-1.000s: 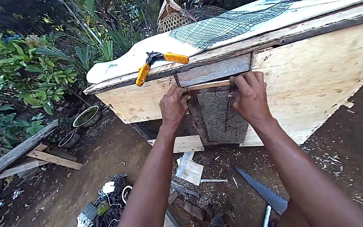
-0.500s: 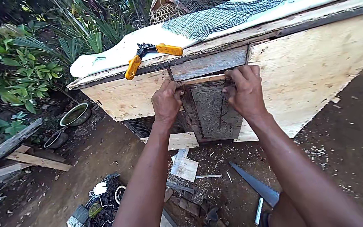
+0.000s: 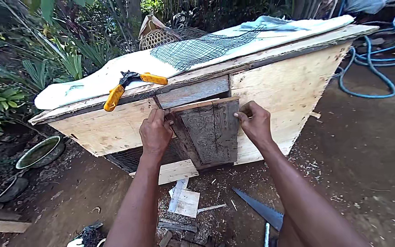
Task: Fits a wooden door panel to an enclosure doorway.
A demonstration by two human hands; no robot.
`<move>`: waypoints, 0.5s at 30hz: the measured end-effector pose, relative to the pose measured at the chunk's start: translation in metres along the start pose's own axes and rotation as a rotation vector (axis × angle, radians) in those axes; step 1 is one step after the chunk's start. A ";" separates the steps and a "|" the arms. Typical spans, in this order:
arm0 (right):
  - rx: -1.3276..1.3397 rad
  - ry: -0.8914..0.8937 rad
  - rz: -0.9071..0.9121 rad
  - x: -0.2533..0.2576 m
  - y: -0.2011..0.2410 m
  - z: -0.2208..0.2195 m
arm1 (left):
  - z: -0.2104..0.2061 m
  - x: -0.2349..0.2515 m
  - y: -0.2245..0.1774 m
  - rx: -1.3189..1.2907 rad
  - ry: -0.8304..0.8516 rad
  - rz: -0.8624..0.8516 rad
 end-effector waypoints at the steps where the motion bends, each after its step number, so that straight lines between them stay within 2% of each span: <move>1: -0.010 -0.014 -0.016 0.001 -0.001 -0.006 | 0.000 0.000 0.000 0.000 0.007 0.003; 6: 0.036 -0.056 -0.041 0.005 0.001 -0.017 | 0.004 0.002 -0.001 -0.006 0.037 0.015; 11: 0.120 0.110 -0.052 0.006 -0.006 -0.010 | 0.007 -0.006 -0.005 -0.031 0.086 0.010; 15: -0.104 0.129 -0.034 -0.006 0.004 -0.009 | 0.005 -0.013 -0.008 0.005 0.115 0.027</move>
Point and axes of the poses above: each hand's wrist, its own x-axis towards the middle knuckle, its own z-axis out of the back of the hand, y = z × x, the point moved 1 cm from there along x, towards the middle knuckle, and after that the axes turned 14 degrees about -z, right-handed, at the moved point
